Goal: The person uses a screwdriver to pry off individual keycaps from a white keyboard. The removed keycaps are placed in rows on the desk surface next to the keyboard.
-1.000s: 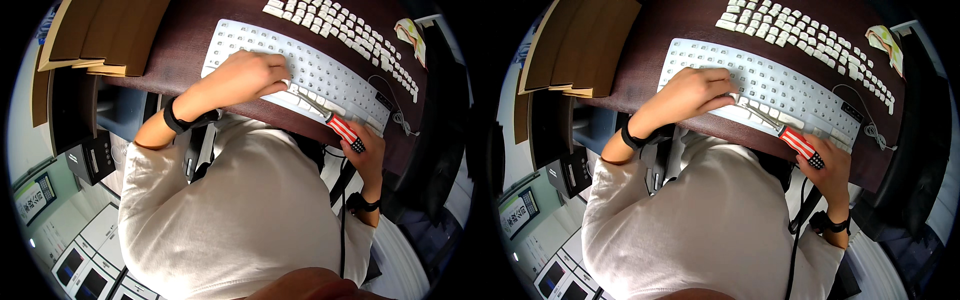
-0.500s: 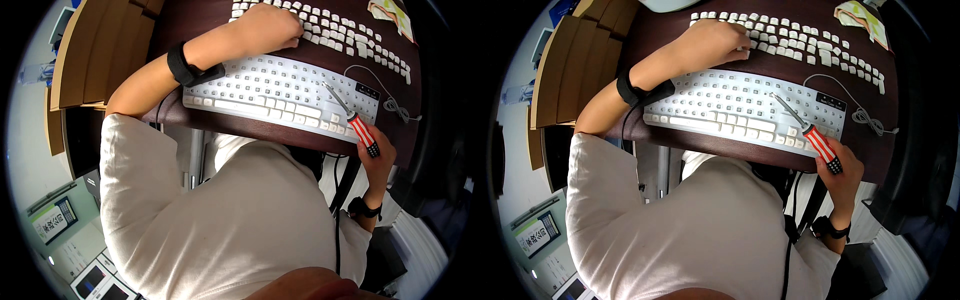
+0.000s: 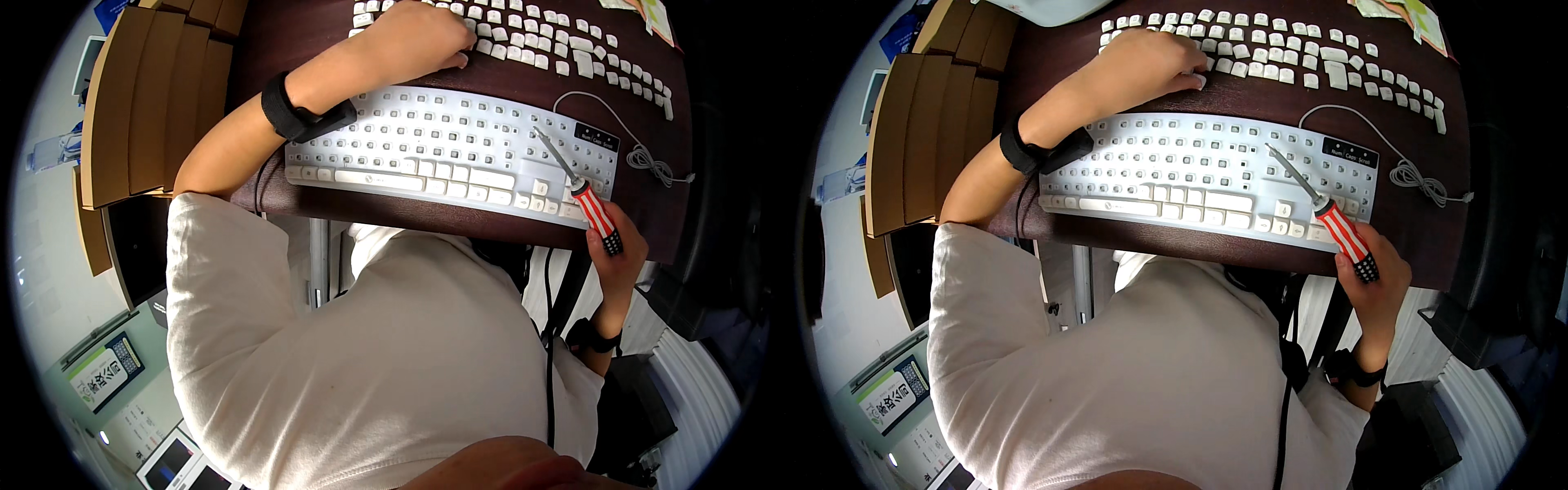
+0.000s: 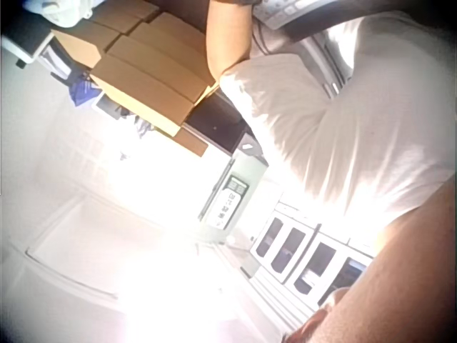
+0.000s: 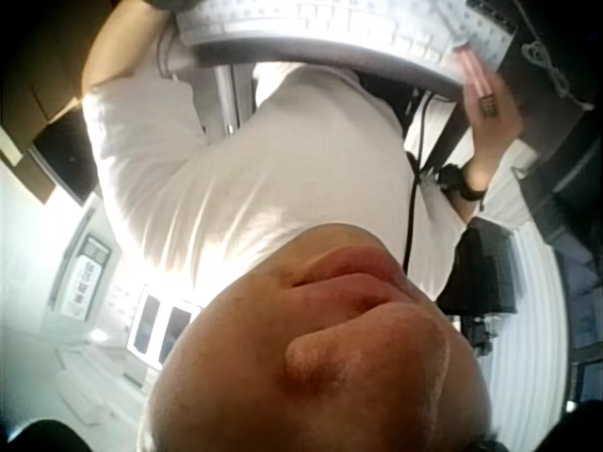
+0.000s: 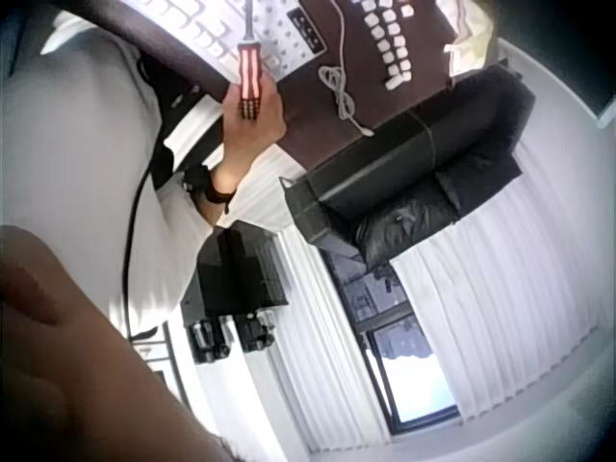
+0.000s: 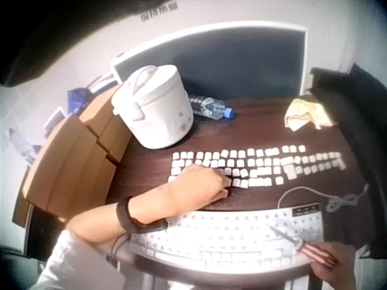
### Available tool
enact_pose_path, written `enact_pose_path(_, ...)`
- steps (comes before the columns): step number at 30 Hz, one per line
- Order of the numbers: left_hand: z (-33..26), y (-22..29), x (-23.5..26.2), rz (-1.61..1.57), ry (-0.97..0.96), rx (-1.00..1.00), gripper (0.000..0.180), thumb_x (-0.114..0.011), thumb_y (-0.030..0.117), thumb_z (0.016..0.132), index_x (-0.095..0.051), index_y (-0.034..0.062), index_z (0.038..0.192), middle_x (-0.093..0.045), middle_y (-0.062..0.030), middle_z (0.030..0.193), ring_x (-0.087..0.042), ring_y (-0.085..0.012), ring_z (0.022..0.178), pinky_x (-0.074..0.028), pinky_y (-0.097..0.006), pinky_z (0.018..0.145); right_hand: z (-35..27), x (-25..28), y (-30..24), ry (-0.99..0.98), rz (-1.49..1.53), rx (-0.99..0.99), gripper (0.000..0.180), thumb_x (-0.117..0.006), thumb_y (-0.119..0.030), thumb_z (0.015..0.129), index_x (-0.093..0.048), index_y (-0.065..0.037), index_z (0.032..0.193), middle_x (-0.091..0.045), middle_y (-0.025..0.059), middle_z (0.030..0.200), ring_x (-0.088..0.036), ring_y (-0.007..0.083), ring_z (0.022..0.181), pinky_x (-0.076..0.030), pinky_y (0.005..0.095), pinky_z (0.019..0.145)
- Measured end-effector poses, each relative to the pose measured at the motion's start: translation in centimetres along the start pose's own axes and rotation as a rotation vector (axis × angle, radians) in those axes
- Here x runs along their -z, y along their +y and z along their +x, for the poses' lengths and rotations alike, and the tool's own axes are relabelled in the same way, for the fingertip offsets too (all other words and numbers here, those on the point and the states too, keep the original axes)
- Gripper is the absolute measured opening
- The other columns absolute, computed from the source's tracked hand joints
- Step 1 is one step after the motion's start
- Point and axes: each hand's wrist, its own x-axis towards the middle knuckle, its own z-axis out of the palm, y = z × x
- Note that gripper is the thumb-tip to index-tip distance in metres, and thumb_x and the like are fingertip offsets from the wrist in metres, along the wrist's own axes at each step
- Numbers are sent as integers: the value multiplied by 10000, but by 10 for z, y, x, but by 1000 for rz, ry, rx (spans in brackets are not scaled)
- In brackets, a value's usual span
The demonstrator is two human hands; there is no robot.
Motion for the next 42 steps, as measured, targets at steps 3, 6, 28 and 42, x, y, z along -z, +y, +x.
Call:
enact_pose_path(3,1,-2,8,-11,-4,30,229,-683,270,896,-725,82,1019,-709,-72,930,-692,-269,845,-544,-380,739,2,0,-1,21,-4,24,369,-755,-129,808,-653,-2,1140,-697,161,931,-700,296,805,-536,334,743)
enact_pose_path(6,0,0,12,-14,-46,83,228,-697,267,885,-728,80,1013,-712,-73,922,-691,-271,832,-543,-380,738,0,-2,0,28,-4,27,372,-755,-124,806,-654,-1,1143,-700,160,934,-703,294,808,-539,334,748)
enact_pose_path(28,8,-2,-3,-21,-21,14,182,-685,257,891,-695,89,960,-691,-78,879,-678,-286,812,-532,-402,705,-1,-3,0,41,-22,14,378,-757,-110,792,-655,-6,1141,-700,158,928,-707,293,802,-543,336,738)
enact_pose_path(42,-20,8,31,-127,7,95,193,-741,234,849,-712,97,983,-686,-82,790,-665,-259,699,-509,-366,642,1,2,-6,25,-33,49,374,-763,-97,789,-658,-9,1137,-699,164,923,-704,300,790,-537,332,720)
